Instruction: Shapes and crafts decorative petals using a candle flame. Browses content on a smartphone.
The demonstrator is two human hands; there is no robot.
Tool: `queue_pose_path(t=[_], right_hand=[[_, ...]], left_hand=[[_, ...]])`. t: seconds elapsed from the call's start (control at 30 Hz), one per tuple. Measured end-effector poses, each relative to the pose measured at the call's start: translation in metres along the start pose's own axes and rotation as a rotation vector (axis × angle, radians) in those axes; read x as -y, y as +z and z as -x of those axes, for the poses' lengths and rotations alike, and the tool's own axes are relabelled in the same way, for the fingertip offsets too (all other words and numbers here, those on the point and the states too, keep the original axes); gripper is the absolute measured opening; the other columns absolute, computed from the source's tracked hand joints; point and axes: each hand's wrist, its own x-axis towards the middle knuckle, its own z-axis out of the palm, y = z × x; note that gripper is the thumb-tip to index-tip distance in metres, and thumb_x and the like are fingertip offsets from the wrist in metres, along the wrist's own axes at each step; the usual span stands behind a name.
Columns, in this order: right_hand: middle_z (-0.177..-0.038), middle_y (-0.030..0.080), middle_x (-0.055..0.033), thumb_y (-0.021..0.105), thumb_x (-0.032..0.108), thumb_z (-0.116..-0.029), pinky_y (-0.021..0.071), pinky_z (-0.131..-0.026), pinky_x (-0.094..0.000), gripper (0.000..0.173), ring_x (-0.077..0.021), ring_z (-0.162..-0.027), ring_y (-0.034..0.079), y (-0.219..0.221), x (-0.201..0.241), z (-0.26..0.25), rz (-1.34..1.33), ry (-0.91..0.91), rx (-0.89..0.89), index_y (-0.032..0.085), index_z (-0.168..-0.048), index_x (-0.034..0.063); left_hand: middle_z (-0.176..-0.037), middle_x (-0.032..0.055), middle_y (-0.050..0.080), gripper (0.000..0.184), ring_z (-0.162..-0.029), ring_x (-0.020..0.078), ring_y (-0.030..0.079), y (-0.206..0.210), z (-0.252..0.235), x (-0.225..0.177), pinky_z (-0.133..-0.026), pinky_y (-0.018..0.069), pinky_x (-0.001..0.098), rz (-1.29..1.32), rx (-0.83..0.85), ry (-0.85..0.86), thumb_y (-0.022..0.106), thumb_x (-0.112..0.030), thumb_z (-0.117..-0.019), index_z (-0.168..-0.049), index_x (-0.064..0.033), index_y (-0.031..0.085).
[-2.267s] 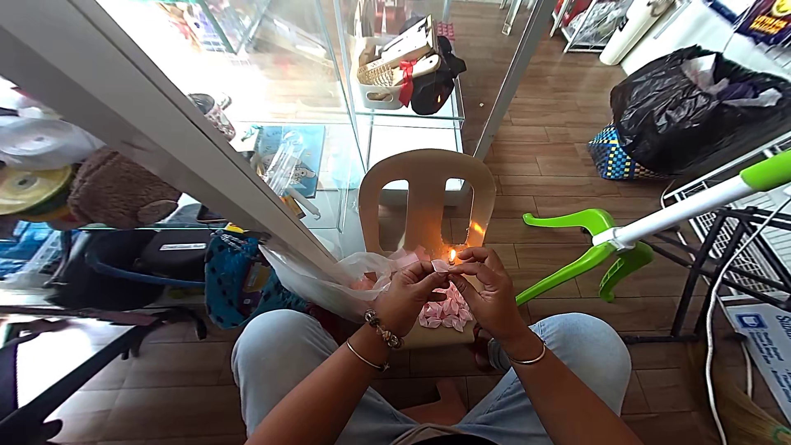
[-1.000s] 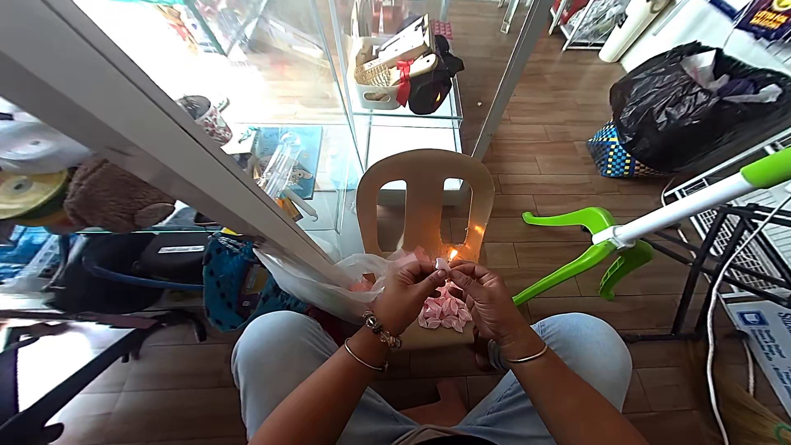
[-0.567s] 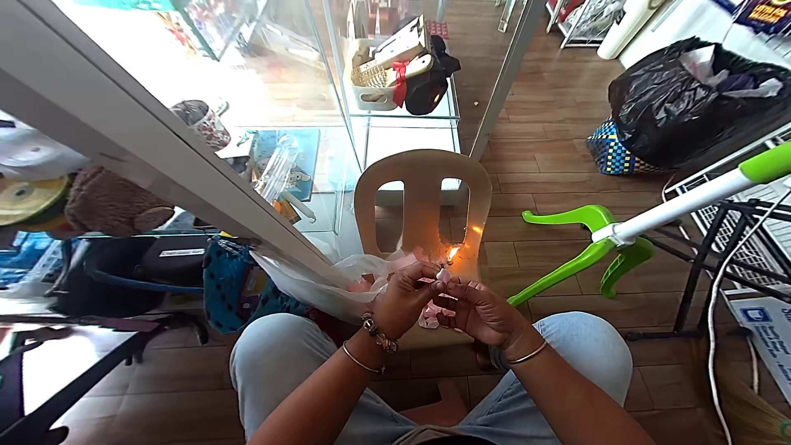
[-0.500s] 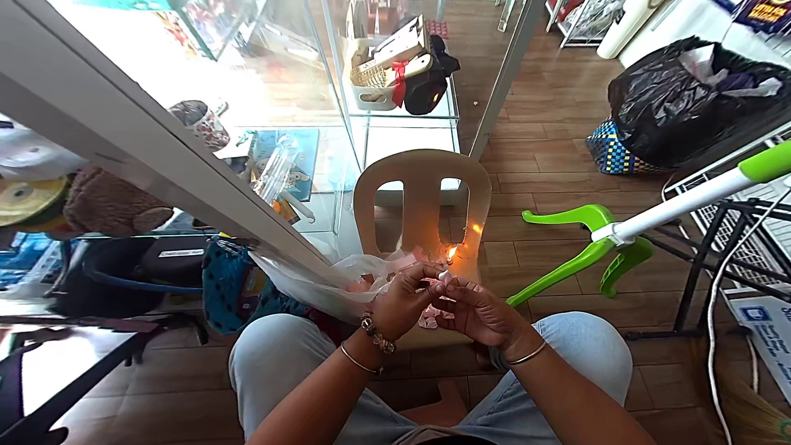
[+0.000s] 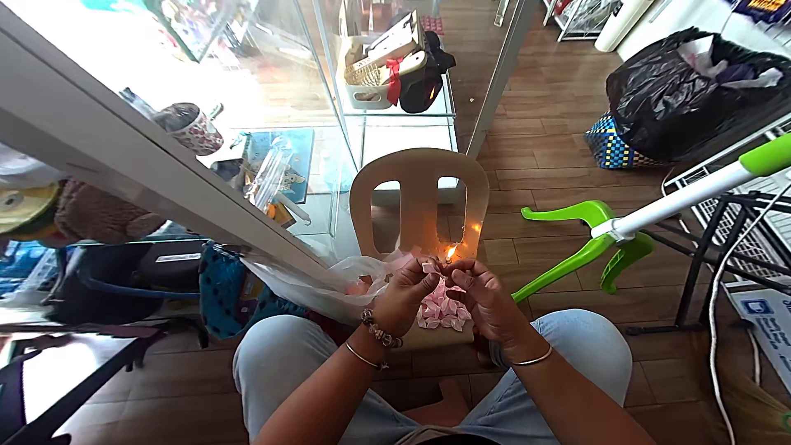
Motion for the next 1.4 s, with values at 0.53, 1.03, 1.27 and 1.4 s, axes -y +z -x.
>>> queue_pose_path(t=[0.53,1.03,1.27,1.4], right_hand=[[-0.099,0.071,-0.0081,0.060,0.017,-0.1006,0.0520,-0.093,-0.0310,0.019,-0.0150,-0.100,0.065,-0.019,-0.004,-0.005,0.830,-0.533,-0.052,0.071,-0.102,0.0023],[-0.121,0.065,-0.0150,0.063,0.025,-0.1012,0.0558,-0.084,-0.0414,0.036,-0.0230,-0.102,0.066,-0.057,0.057,0.004,0.588,-0.398,-0.340,0.060,-0.128,0.0008],[-0.118,0.065,-0.0116,0.057,0.029,-0.1049,0.0534,-0.074,-0.0344,0.035,-0.0173,-0.092,0.063,-0.071,0.071,0.015,0.334,-0.364,-0.458,0.058,-0.130,0.0048],[-0.116,0.064,-0.0109,0.057,0.026,-0.1044,0.0538,-0.074,-0.0317,0.031,-0.0157,-0.091,0.063,-0.075,0.071,0.016,0.315,-0.374,-0.444,0.059,-0.128,0.0044]], left_hand=[[-0.115,0.0016,0.071,0.023,-0.110,0.0101,0.065,0.009,-0.010,-0.011,-0.097,0.0524,0.0325,-0.745,0.085,0.268,0.071,-0.014,-0.0944,-0.116,-0.0062,0.070],[-0.082,0.0044,0.063,0.019,-0.071,0.0066,0.058,0.016,-0.054,0.023,-0.071,0.0506,0.0251,-1.072,-0.064,-0.085,0.056,-0.012,-0.1035,-0.111,0.0039,0.063],[-0.095,0.0164,0.065,0.027,-0.083,0.0181,0.062,-0.004,-0.095,0.089,-0.082,0.0519,0.0344,-1.157,-0.162,-0.337,0.051,-0.013,-0.1071,-0.120,0.0082,0.061],[-0.102,0.0200,0.066,0.028,-0.088,0.0226,0.063,-0.006,-0.106,0.103,-0.086,0.0518,0.0377,-1.212,-0.203,-0.396,0.050,-0.012,-0.1063,-0.124,0.0079,0.061]])
